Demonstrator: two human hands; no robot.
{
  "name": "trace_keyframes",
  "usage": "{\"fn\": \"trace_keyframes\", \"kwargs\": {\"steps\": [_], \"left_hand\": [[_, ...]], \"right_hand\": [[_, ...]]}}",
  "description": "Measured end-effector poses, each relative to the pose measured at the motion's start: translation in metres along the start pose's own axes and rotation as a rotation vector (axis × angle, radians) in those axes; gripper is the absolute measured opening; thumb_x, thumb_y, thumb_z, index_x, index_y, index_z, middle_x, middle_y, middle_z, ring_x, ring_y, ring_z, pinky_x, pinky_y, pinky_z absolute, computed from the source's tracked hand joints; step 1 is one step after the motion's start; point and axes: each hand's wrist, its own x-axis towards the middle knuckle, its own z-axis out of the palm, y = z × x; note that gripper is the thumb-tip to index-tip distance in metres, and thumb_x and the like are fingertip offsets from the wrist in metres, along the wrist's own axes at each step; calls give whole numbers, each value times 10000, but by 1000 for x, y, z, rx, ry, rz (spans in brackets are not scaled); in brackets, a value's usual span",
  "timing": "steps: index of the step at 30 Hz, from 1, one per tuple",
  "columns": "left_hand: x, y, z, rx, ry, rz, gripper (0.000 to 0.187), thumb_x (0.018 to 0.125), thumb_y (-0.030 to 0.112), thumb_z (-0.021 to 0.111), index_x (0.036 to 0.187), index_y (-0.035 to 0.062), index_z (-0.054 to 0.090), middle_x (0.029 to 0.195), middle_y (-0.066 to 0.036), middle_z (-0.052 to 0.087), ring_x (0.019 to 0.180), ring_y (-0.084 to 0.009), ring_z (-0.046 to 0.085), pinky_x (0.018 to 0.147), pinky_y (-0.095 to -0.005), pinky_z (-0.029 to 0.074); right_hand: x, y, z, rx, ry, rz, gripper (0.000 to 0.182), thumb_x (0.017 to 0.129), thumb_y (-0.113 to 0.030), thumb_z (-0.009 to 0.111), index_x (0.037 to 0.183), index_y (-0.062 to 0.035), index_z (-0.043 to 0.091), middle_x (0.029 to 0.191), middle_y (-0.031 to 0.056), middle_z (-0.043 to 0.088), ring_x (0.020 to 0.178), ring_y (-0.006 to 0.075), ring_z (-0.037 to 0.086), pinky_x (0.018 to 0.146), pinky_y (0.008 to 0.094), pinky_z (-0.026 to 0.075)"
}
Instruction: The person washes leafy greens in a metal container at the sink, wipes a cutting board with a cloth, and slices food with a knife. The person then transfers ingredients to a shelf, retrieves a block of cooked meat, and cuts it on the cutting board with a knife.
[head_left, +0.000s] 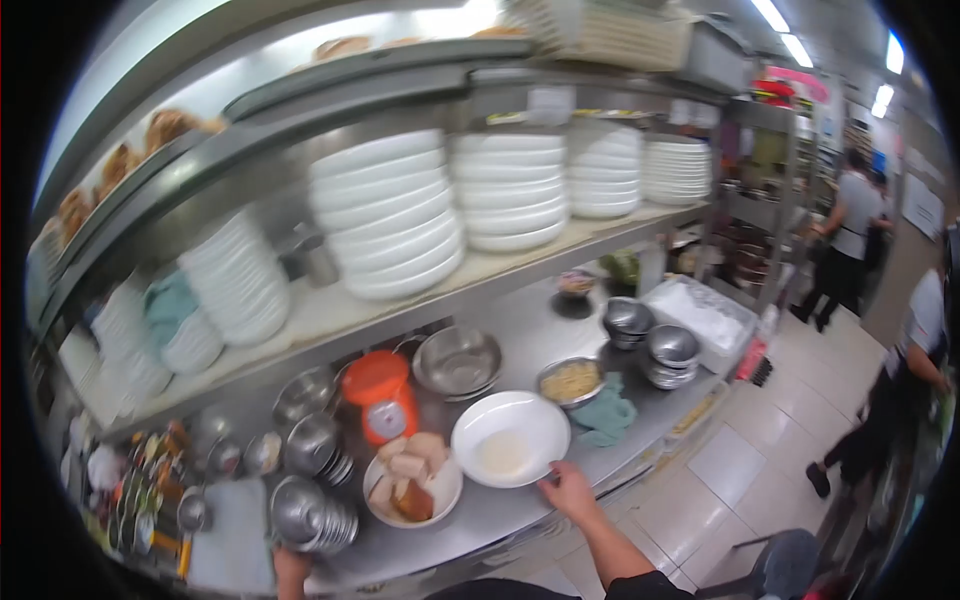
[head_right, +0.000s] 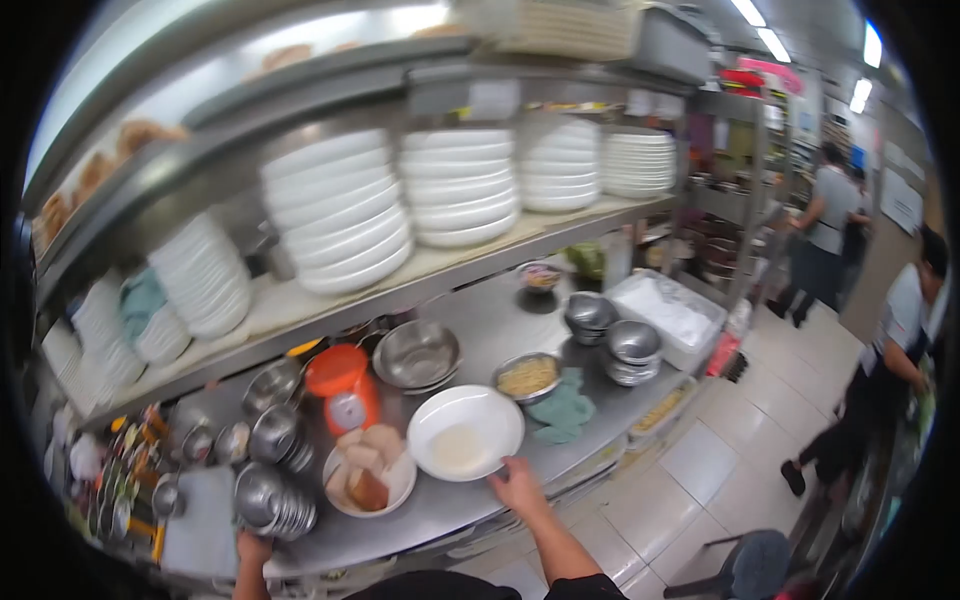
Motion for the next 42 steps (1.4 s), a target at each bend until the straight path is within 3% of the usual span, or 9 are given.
{"fn": "trace_keyframes", "kwargs": {"steps": [5, 12, 18, 20, 26, 28, 33, 39, 42], "left_hand": [[12, 77, -102, -185, -255, -545, 599, 780, 340, 713, 1300, 73, 579, 1293, -256, 575, 1214, -414, 531, 1015, -458, 454], [-9, 34, -126, -327, 1, -612, 623, 809, 321, 724, 1325, 22, 544, 1249, -282, 578, 1142, -446, 564, 987, -454, 472], [-6, -30, -98, -543, 109, -492, 566, 834, 224, 728, 1318, -15, 556, 1273, -260, 586, 1153, -372, 605, 911, -398, 533], [-1, -60, -101, -572, 71, -483, 551, 843, 209, 724, 1317, -18, 556, 1267, -254, 595, 1108, -351, 635, 867, -381, 552], [24, -107, -116, -652, -40, -510, 481, 875, 200, 704, 1303, 14, 583, 1134, -225, 679, 864, -277, 703, 792, -343, 548], [41, -116, -111, -729, -56, -469, 442, 883, 204, 700, 1274, 21, 605, 1065, -178, 710, 834, -244, 704, 771, -348, 550], [93, -141, -98, -659, -2, -361, 385, 894, 236, 688, 1198, 6, 635, 980, -164, 718, 842, -256, 716, 759, -352, 551], [154, -158, -61, -825, -105, -554, 339, 899, 216, 678, 1147, -8, 625, 874, -137, 705, 681, -209, 699, 645, -336, 545], [177, -179, -42, -881, 141, -804, 359, 903, 191, 672, 1189, 8, 556, 798, -124, 679, 625, -202, 682, 527, -331, 517]], "right_hand": [[16, -3, -21, 10, 48, 27, 462, 789, -179, 778, 1168, 32, 618, 770, 65, 643, 696, 149, 602, 645, 309, 503], [35, -120, -58, 199, 70, -232, 310, 845, -74, 725, 1121, 20, 621, 712, -14, 547, 619, 47, 492, 574, 202, 428], [31, -225, 2, -25, -6, -450, 283, 858, -73, 711, 1111, 35, 645, 758, 46, 624, 630, 104, 555, 581, 259, 461], [39, -249, 17, 57, 97, -200, 271, 880, -85, 696, 1120, 26, 638, 770, 26, 614, 670, 90, 543, 605, 254, 458], [16, -283, 76, -112, -28, -224, 260, 893, -101, 690, 1114, 29, 646, 759, 33, 620, 648, 92, 532, 599, 259, 456], [7, -282, 99, -299, -182, -216, 332, 843, -192, 724, 1092, 21, 674, 879, 157, 708, 664, 251, 653, 658, 364, 525], [-4, -257, 142, -408, -237, -104, 438, 818, -269, 746, 1125, 31, 659, 965, 212, 707, 766, 306, 702, 721, 402, 548], [-21, -247, 148, -357, -301, 95, 468, 827, -233, 749, 1166, 64, 625, 981, 205, 710, 799, 265, 697, 734, 364, 545], [-27, -249, 140, -337, -280, 142, 460, 828, -223, 745, 1165, 66, 621, 969, 197, 710, 810, 261, 692, 733, 365, 543]]}}
